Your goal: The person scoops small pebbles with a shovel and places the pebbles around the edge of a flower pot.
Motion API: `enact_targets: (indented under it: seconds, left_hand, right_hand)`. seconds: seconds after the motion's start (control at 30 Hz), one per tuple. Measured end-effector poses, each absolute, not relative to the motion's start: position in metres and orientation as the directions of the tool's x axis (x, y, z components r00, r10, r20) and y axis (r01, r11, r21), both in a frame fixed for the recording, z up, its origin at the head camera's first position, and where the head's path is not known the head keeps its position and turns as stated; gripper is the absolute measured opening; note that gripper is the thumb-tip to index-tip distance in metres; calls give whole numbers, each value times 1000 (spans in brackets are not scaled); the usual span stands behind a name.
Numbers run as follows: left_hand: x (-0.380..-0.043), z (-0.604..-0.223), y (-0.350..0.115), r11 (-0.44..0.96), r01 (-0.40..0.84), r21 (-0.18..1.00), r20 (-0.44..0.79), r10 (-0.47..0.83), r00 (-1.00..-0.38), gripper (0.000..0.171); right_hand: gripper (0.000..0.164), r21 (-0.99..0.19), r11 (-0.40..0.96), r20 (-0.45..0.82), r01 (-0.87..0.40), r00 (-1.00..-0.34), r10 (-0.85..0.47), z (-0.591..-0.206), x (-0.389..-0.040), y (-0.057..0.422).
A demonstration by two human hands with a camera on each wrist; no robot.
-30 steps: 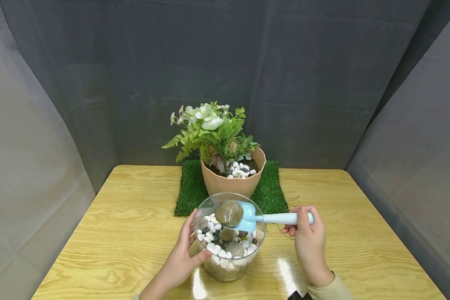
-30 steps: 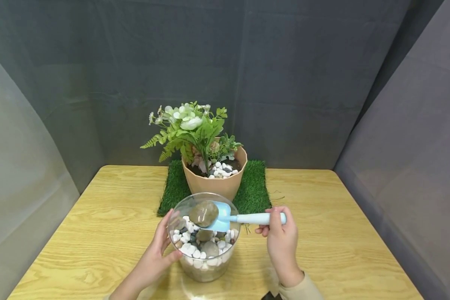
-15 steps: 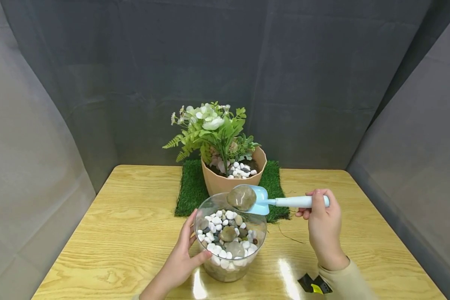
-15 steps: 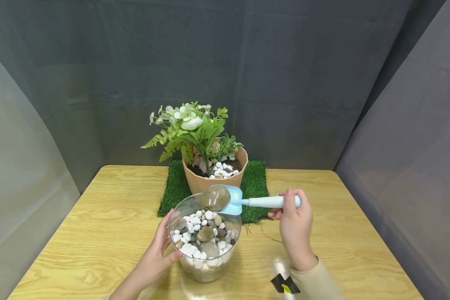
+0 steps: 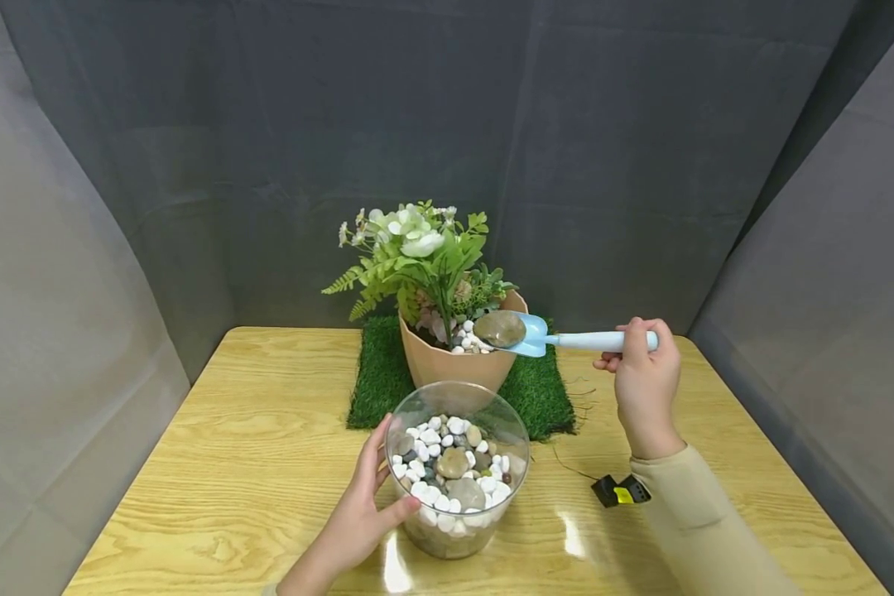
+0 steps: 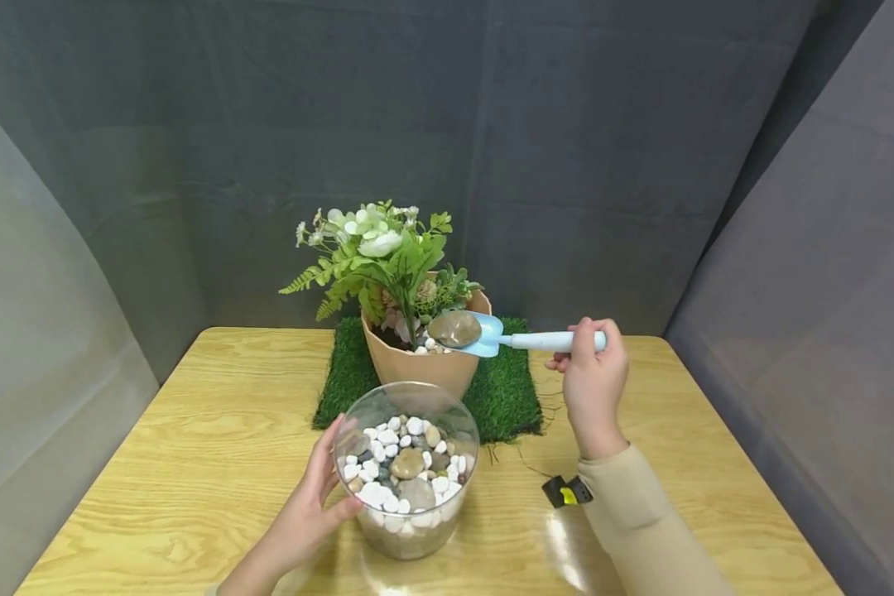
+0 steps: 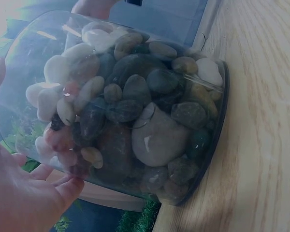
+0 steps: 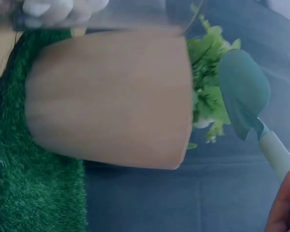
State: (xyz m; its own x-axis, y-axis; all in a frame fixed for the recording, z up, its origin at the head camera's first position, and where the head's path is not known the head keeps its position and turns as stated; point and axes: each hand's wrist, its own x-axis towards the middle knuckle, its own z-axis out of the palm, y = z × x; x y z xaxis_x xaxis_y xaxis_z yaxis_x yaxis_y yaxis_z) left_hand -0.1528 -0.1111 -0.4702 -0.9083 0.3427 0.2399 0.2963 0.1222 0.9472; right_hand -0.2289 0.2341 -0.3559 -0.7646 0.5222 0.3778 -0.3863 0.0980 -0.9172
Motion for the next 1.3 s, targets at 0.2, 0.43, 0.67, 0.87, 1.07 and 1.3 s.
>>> enact_targets:
  seconds: [0.2, 0.43, 0.67, 0.87, 1.07, 1.3]
  left_hand:
    - [-153, -472, -110, 123, 291, 949, 233, 350, -907, 101]
    - [-152, -471, -110, 119, 282, 952, 226, 351, -909, 100]
    - [-152, -471, -110, 111, 290, 951, 235, 353, -906, 100]
    - [-153, -471, -111, 107, 303, 947, 248, 356, -901, 101]
    - [-154, -472, -112, 110, 317, 942, 261, 353, -899, 101]
    - [-154, -472, -113, 112, 324, 939, 267, 355, -896, 101]
  right_hand:
    - [28, -926, 157, 373, -345, -759, 534, -363, -255, 239]
    - [28, -914, 276, 403, -298, -749, 525, -364, -272, 245]
    - [31, -901, 351, 412, -256, -760, 502, -358, -277, 248]
    - [30, -903, 369, 390, -218, -776, 496, -356, -279, 249]
    - [31, -896, 392, 395, -209, -777, 491, -352, -282, 248]
    - [31, -884, 433, 393, -175, -779, 488, -342, -284, 249]
